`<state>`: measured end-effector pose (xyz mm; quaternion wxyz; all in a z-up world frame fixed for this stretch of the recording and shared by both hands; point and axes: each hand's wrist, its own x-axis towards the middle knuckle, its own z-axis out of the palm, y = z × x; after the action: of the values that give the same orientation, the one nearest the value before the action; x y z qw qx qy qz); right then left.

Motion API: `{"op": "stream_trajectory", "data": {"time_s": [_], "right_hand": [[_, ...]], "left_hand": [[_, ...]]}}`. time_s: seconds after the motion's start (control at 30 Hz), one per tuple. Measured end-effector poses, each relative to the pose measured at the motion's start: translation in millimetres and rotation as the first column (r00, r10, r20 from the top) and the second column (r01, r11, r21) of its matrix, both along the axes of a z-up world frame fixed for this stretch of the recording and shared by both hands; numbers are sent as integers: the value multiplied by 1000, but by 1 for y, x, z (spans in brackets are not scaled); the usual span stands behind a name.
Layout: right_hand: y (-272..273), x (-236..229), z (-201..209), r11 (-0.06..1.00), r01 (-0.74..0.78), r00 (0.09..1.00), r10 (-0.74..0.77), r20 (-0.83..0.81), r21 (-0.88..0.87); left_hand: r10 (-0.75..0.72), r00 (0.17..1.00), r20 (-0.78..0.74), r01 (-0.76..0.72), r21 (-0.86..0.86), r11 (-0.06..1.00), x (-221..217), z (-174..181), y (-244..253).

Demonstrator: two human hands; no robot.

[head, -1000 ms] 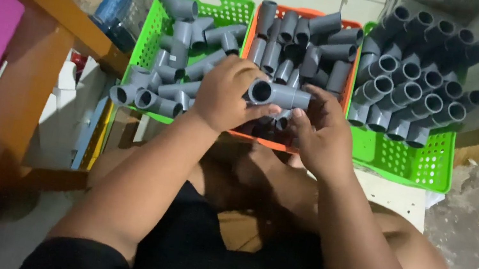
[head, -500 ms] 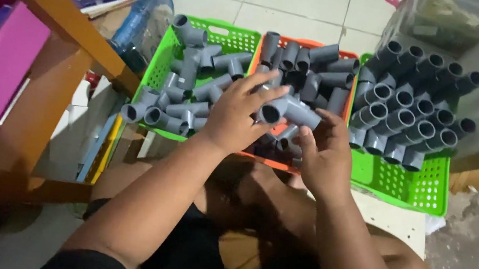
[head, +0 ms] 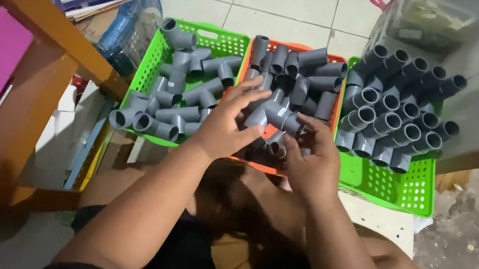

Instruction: Sorting and inspecting various PVC pipe fittings from plastic baskets on the floor.

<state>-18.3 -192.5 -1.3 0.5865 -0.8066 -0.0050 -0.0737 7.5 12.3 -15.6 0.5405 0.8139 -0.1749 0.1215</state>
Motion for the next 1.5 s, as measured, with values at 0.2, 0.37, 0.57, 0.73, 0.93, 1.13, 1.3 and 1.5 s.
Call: {"op": "stream_trajectory", "data": {"time_s": [0.2, 0.37, 0.57, 0.73, 0.93, 1.13, 1.3, 1.5], "right_hand": [[0, -5, 2, 978, 0, 993, 24, 114, -208], [2, -13, 6, 950, -17, 996, 45, 82, -313], [4, -13, 31, 878, -119, 964, -10, -265, -464], [-3, -13, 38, 895, -133, 948, -10, -318, -425], [-14, -20, 46, 880, -173, 983, 129, -128, -443], [-16, -28, 58, 893, -169, 985, 135, -109, -416], [-17, -21, 53, 833, -306, 946, 209, -249, -462], [-11, -18, 44, 885, -194, 979, 146, -145, -423]], "left_hand": [[42, 991, -131, -32, 78, 996, -5, 19, -7], [217, 946, -240, -155, 254, 955, 1, 15, -12], [228, 945, -236, -169, 246, 954, -3, 20, -13], [190, 953, -236, -129, 252, 959, -9, 35, -18], [227, 953, -200, -172, 262, 950, -6, 13, -15], [235, 942, -239, -178, 237, 955, -9, 25, -17], [222, 945, -240, -153, 274, 949, -10, 26, -19], [209, 943, -260, -128, 297, 946, -9, 21, -16]]}}
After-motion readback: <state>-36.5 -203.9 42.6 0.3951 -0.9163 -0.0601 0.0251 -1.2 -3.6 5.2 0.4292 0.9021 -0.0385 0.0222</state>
